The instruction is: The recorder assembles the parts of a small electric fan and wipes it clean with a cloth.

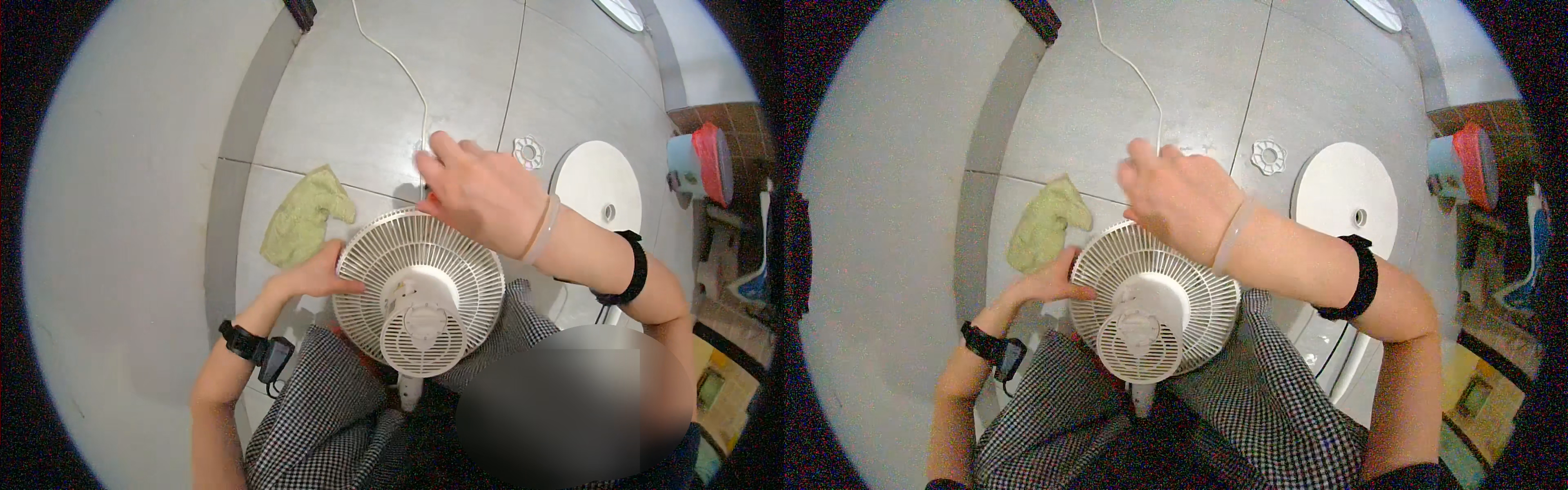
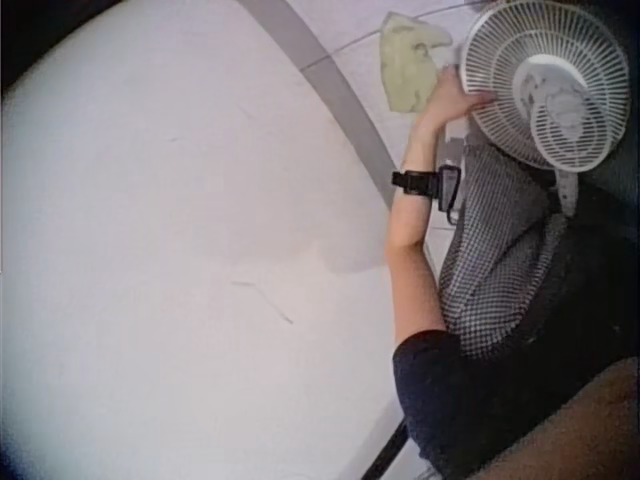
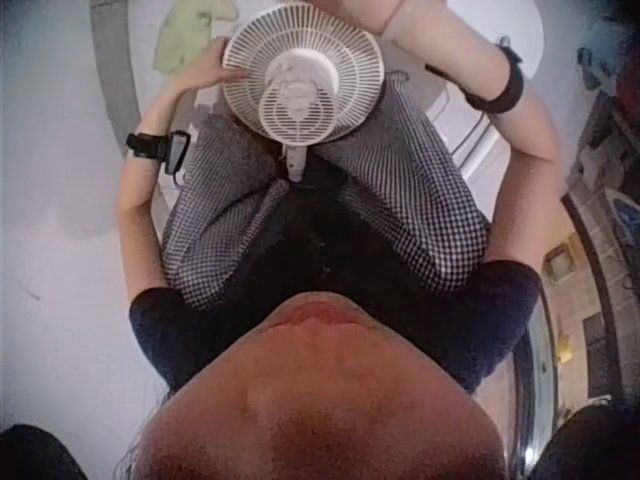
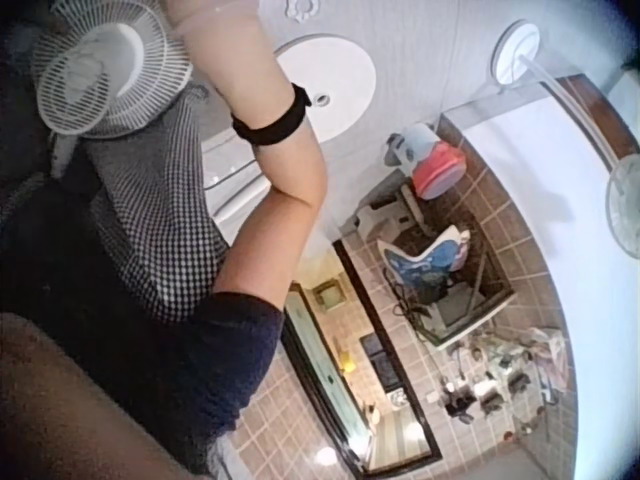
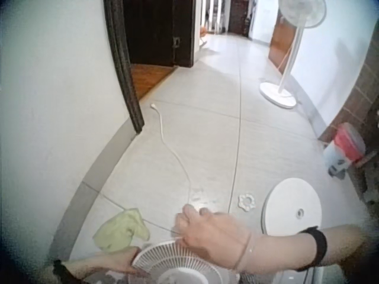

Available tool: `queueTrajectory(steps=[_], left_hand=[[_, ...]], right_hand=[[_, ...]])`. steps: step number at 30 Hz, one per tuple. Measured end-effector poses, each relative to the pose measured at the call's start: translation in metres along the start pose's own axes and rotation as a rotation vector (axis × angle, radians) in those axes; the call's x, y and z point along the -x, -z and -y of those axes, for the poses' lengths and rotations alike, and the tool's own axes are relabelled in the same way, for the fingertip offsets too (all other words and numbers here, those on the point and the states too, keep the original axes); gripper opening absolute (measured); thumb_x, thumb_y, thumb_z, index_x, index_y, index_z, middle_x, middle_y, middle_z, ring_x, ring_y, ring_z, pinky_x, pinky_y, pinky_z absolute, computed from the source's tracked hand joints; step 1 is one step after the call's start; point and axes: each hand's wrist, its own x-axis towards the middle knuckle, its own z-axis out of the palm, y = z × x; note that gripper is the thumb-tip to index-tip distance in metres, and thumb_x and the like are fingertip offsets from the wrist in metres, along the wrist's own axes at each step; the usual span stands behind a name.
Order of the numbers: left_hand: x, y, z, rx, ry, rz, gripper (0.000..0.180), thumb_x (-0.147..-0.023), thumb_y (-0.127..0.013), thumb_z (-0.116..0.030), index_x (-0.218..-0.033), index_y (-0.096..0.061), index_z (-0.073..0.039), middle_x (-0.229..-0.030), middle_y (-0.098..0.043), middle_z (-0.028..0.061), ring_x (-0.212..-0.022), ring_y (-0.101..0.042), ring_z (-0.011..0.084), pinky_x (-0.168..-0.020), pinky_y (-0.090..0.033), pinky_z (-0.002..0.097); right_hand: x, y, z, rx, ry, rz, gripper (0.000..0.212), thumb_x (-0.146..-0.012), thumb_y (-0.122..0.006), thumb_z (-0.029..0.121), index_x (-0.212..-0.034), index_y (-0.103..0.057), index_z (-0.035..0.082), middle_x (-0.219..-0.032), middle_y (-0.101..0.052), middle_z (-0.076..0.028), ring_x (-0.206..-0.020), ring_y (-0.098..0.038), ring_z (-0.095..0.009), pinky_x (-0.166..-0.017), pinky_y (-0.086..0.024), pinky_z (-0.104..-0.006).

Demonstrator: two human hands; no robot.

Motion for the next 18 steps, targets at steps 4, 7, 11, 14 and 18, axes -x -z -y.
queueTrajectory(steps=[4, 7, 11, 14, 18], left_hand=[[-0.047, 0.011, -0.039, -0.008, -0.185, -0.116, 0.096, -0.069, -0.077, -0.052, -0.134, -0.038, 0.008, -0.126, -0.051, 0.0232, -0.113, -0.053, 0.0316, -0.095, -0.043, 0.0368], [-0.098, 0.01, -0.033, -0.127, -0.232, -0.111, 0.099, -0.071, -0.072, -0.058, -0.136, -0.037, 0.008, -0.125, -0.053, 0.0227, -0.111, -0.054, 0.0314, -0.093, -0.044, 0.0356], [-0.113, 0.019, -0.07, -0.142, -0.018, 0.208, 0.094, -0.069, -0.071, -0.062, -0.126, -0.048, 0.009, -0.116, -0.059, 0.0219, -0.104, -0.058, 0.0289, -0.087, -0.046, 0.0346], [-0.115, 0.019, -0.067, -0.236, -0.007, 0.29, 0.087, -0.069, -0.071, -0.061, -0.119, -0.054, 0.008, -0.112, -0.06, 0.0215, -0.101, -0.058, 0.0269, -0.084, -0.046, 0.0333], [-0.105, 0.011, -0.058, -0.065, -0.018, 0.294, 0.08, -0.068, -0.074, -0.057, -0.113, -0.057, 0.008, -0.1, -0.063, 0.0188, -0.094, -0.059, 0.0246, -0.08, -0.047, 0.032]], right_hand=[[0.008, -0.011, -0.002, -0.042, 0.059, -0.081, 0.025, -0.083, -0.062, 0.014, -0.102, -0.048, 0.002, -0.108, -0.052, -0.016, -0.068, -0.064, -0.031, -0.057, -0.053, -0.0397], [0.017, -0.012, -0.001, -0.219, 0.173, -0.18, 0.026, -0.083, -0.061, 0.011, -0.104, -0.049, 0.001, -0.109, -0.052, -0.018, -0.067, -0.064, -0.031, -0.059, -0.053, -0.0392], [0.03, 0.009, 0.001, -0.126, 0.004, -0.003, 0.029, -0.084, -0.062, 0.014, -0.107, -0.05, 0.001, -0.104, -0.054, -0.018, -0.066, -0.063, -0.032, -0.06, -0.053, -0.0392], [0.03, 0.023, 0.013, 0.067, -0.193, 0.266, 0.031, -0.085, -0.063, 0.018, -0.108, -0.052, 0.0, -0.098, -0.058, -0.017, -0.066, -0.063, -0.032, -0.061, -0.052, -0.039], [0.05, -0.003, 0.018, -0.055, -0.308, 0.14, 0.036, -0.088, -0.062, 0.026, -0.111, -0.053, 0.0, -0.095, -0.059, -0.019, -0.072, -0.064, -0.034, -0.063, -0.053, -0.0387]])
